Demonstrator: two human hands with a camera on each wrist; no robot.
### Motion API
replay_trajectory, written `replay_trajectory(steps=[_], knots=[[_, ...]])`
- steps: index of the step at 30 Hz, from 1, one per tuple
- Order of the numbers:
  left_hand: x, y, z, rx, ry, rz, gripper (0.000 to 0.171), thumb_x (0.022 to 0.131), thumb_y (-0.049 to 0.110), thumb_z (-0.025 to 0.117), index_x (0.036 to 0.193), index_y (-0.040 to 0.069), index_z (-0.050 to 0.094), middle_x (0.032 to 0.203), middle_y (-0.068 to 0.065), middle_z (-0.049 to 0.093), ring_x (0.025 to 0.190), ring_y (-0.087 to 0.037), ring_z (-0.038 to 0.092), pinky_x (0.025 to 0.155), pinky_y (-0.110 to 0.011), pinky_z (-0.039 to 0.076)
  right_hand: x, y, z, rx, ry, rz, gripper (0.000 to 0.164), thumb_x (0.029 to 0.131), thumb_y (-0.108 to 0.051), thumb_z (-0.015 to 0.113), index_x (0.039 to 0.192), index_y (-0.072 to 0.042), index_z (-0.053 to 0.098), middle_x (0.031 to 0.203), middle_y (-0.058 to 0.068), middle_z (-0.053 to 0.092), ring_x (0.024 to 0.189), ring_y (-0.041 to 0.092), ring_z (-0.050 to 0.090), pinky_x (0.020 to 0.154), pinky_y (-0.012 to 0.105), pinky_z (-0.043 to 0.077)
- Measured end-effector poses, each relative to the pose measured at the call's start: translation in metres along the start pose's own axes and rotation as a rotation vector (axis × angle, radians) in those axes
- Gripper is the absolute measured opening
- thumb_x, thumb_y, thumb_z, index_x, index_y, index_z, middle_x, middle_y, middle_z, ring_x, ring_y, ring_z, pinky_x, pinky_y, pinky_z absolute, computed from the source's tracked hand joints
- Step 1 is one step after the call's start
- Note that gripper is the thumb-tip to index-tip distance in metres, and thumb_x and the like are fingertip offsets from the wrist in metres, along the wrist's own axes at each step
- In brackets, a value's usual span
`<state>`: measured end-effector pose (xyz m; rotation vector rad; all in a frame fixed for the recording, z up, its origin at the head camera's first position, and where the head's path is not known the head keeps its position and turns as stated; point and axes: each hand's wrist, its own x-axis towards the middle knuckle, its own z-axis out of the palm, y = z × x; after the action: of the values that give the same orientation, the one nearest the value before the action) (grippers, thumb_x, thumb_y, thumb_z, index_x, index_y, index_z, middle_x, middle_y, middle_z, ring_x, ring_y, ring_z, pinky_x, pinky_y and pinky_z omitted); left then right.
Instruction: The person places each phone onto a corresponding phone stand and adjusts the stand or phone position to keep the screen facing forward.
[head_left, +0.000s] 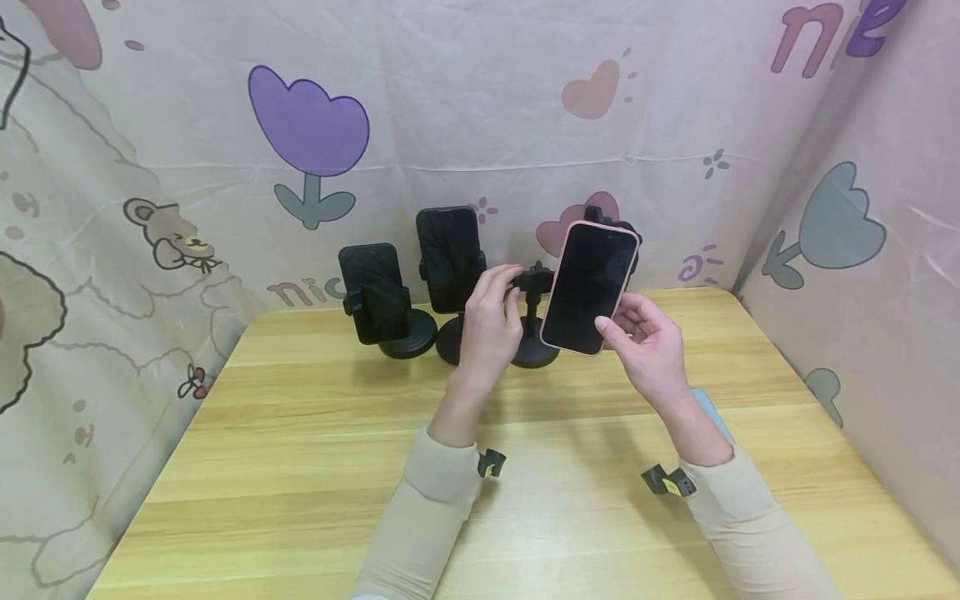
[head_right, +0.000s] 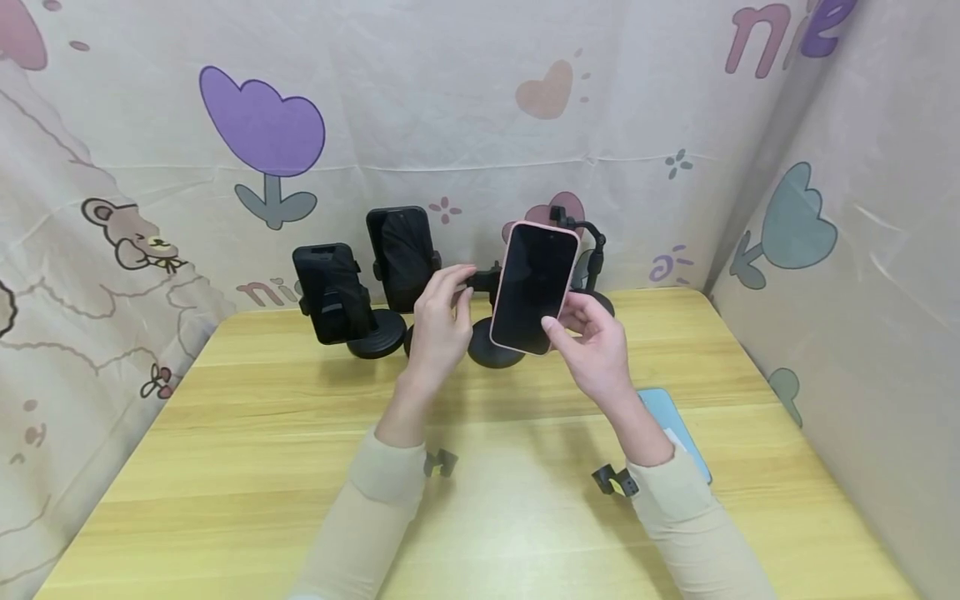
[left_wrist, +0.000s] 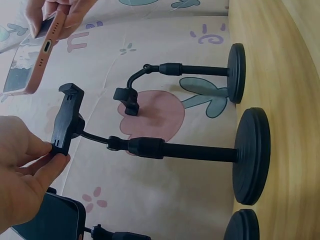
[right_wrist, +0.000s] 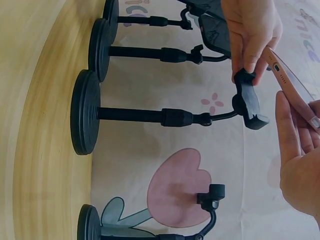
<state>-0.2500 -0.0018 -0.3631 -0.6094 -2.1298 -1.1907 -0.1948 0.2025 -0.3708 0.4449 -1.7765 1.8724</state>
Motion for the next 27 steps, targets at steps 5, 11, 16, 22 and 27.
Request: replay_trajectory(steps=[5,11,16,22,27], knots=[[0.000,0.000,0.000,-0.001,0.000,0.005,0.029,0.100,-0.006,0.062,0.129,-0.004,0.066,0.131,-0.018,0.064,0.117,-0.029,0.066,0.103,-0.031,0.054,0.001,-0.001,0.001,0.017,0.036,-0.004,0.024,0.089,0.018,0.067,0.108,0.005,0.069,0.094,-0.002,0.074,0.084,0.010,0.072,0.066,0.021,0.061],[0.000,-0.001,0.000,-0.012,0.017,0.026,0.028,0.100,-0.007,0.062,0.127,-0.005,0.067,0.128,-0.019,0.065,0.115,-0.030,0.067,0.101,-0.030,0.055,0.009,-0.002,0.007,0.045,0.082,-0.037,0.027,0.089,0.014,0.070,0.110,-0.004,0.070,0.095,0.000,0.075,0.085,0.011,0.073,0.069,0.023,0.062],[0.000,-0.004,0.000,-0.020,0.028,0.035,0.027,0.099,-0.008,0.062,0.126,-0.006,0.068,0.126,-0.020,0.065,0.112,-0.030,0.068,0.098,-0.030,0.057,0.020,0.000,0.013,0.064,0.132,-0.078,0.024,0.090,0.006,0.076,0.113,-0.002,0.072,0.098,0.003,0.076,0.086,0.014,0.074,0.074,0.024,0.062],[-0.001,-0.003,-0.001,-0.025,0.033,0.036,0.027,0.098,-0.009,0.063,0.125,-0.005,0.068,0.126,-0.020,0.065,0.109,-0.030,0.069,0.097,-0.031,0.058,0.037,-0.003,0.026,0.148,0.223,-0.077,0.025,0.089,0.011,0.073,0.109,-0.004,0.072,0.093,0.004,0.075,0.080,0.014,0.073,0.072,0.028,0.063],[0.000,-0.002,0.000,-0.025,0.036,0.035,0.027,0.099,-0.007,0.063,0.125,-0.005,0.069,0.126,-0.019,0.066,0.111,-0.030,0.069,0.098,-0.031,0.057,0.050,-0.002,0.039,0.280,0.293,-0.083,0.024,0.087,0.013,0.073,0.101,-0.006,0.074,0.088,0.006,0.075,0.074,0.014,0.072,0.070,0.028,0.063]])
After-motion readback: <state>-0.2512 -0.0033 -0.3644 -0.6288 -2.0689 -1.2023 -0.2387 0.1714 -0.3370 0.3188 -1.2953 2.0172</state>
